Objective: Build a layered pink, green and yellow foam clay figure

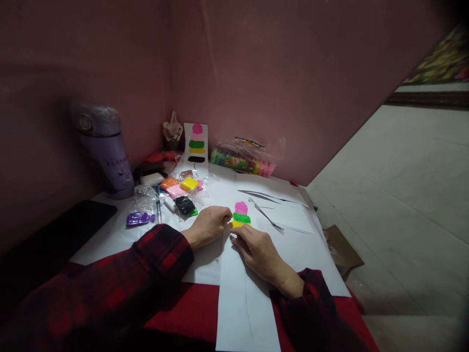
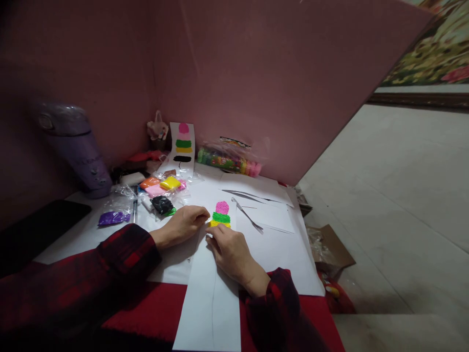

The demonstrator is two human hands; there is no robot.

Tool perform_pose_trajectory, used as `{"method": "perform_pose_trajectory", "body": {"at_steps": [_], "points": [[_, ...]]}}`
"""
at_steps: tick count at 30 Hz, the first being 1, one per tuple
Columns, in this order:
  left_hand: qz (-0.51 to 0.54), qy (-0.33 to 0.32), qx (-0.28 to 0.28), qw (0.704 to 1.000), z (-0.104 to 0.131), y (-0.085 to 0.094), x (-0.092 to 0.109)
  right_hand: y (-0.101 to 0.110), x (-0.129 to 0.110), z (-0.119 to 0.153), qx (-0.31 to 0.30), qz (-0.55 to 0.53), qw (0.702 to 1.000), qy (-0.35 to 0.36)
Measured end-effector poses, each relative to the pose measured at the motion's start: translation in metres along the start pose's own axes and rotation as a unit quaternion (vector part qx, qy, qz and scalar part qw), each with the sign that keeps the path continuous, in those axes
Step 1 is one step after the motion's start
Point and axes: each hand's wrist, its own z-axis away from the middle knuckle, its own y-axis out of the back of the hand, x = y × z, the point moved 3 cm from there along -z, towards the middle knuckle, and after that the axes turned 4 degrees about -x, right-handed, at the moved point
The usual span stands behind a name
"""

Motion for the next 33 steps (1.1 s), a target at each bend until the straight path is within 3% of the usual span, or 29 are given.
{"method": "perform_pose_trajectory", "body": {"at_steps": [33], "points": [[0.005, 0.002, -0.006, 1.000, -0.0003, 0.0013, 0.0015, -0.0016, -0.0010, 0.0010, -0.025, 0.028, 0.999, -0.008]]}}
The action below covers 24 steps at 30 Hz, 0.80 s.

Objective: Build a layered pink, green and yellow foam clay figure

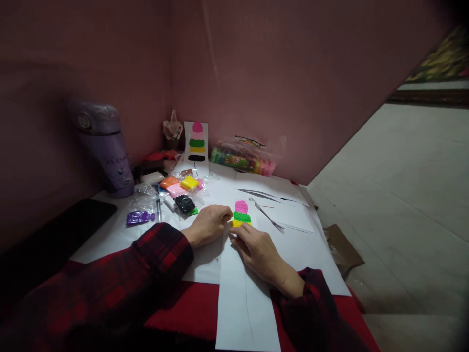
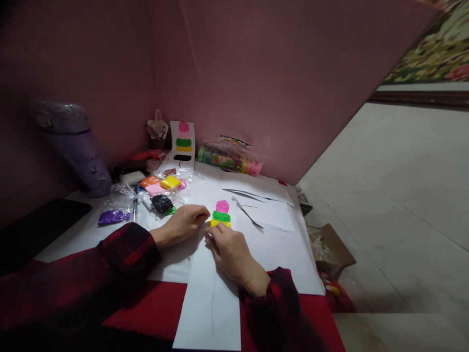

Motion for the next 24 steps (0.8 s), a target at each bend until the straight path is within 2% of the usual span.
{"method": "perform_pose_trajectory", "body": {"at_steps": [18, 24], "points": [[-0.004, 0.005, 0.003, 1.000, 0.0008, 0.0000, 0.0008, 0.0003, -0.0004, -0.0004, -0.005, -0.013, 1.000, -0.006], [-0.010, 0.002, 0.003, 1.000, 0.0002, -0.0010, -0.0008, -0.0002, 0.0018, -0.0004, 0.021, -0.023, 1.000, 0.002]]}}
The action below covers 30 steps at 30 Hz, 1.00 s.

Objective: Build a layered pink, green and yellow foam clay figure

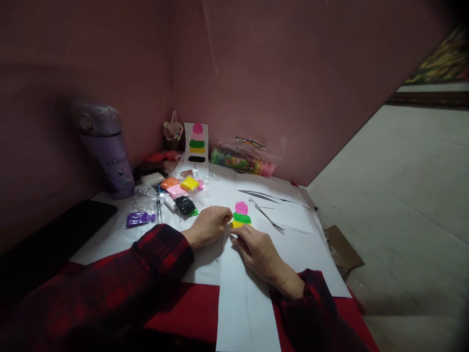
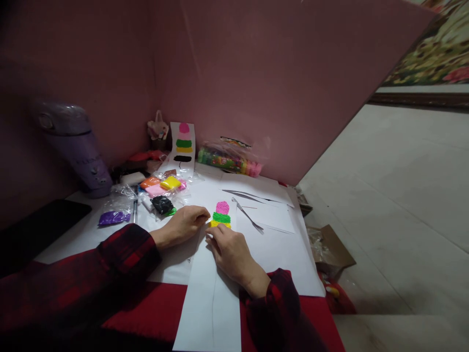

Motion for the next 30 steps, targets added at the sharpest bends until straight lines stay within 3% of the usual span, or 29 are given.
{"method": "perform_pose_trajectory", "body": {"at_steps": [7, 12, 15, 21, 26, 30], "points": [[0.006, -0.011, 0.008, 1.000, 0.000, -0.002, -0.003, 0.002, 0.009, 0.001, 0.103, -0.073, 0.992, 0.000], [0.034, -0.012, 0.023, 0.999, 0.000, -0.002, -0.003, 0.003, 0.016, 0.001, 0.153, -0.155, 0.974, -0.064], [0.049, -0.009, 0.035, 0.998, 0.000, 0.000, -0.002, 0.000, 0.020, 0.000, 0.162, -0.252, 0.946, -0.124], [0.069, -0.006, 0.059, 0.996, -0.001, 0.000, -0.003, -0.004, 0.026, -0.003, 0.158, -0.438, 0.859, -0.213], [0.072, -0.003, 0.058, 0.996, -0.002, -0.002, -0.006, -0.001, 0.028, -0.004, 0.184, -0.504, 0.813, -0.229], [0.072, -0.007, 0.070, 0.995, -0.002, -0.002, -0.008, -0.002, 0.032, -0.004, 0.195, -0.528, 0.798, -0.216]]}}
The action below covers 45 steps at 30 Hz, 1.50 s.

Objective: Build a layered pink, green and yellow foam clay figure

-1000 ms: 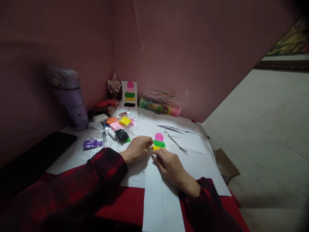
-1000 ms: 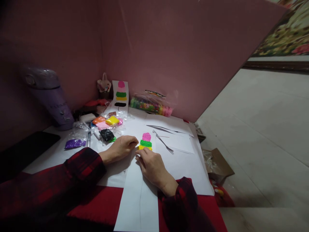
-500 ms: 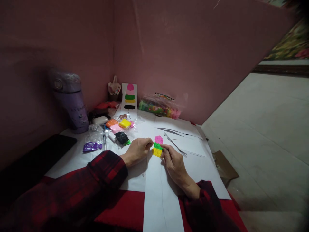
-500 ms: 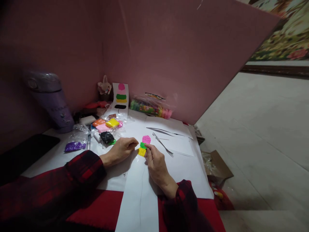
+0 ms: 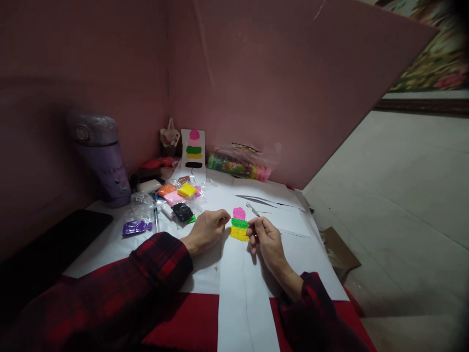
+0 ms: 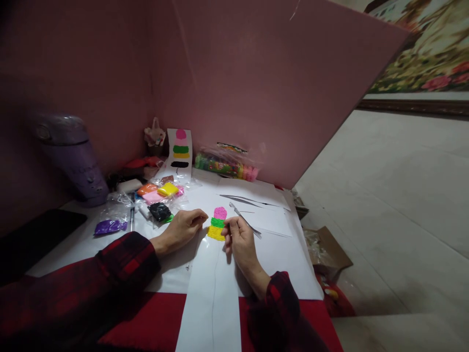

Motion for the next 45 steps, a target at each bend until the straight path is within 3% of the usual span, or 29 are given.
{"method": "perform_pose_trajectory", "body": {"at_steps": [13, 19, 23, 29, 38, 41, 45], "points": [[0.004, -0.006, -0.002, 1.000, 0.000, -0.001, 0.003, -0.004, -0.004, 0.001, 0.000, 0.022, 0.999, 0.023], [0.008, -0.022, -0.007, 1.000, 0.001, -0.002, 0.004, 0.004, 0.001, -0.003, 0.038, -0.034, 0.999, 0.011], [0.010, -0.024, -0.003, 1.000, 0.001, -0.002, 0.004, 0.004, 0.002, -0.004, 0.015, -0.090, 0.996, -0.002], [0.015, -0.027, 0.004, 1.000, 0.002, 0.000, 0.004, 0.002, 0.001, -0.005, 0.001, -0.086, 0.996, -0.012], [0.031, -0.006, 0.020, 0.999, 0.001, 0.002, 0.003, 0.011, -0.006, -0.006, 0.087, -0.073, 0.993, 0.030], [0.056, 0.009, 0.053, 0.997, 0.000, 0.005, 0.000, 0.015, -0.009, -0.007, 0.126, -0.084, 0.987, 0.056], [0.095, 0.032, 0.111, 0.989, -0.002, 0.010, -0.005, 0.017, -0.009, -0.008, 0.134, -0.077, 0.987, 0.051]]}}
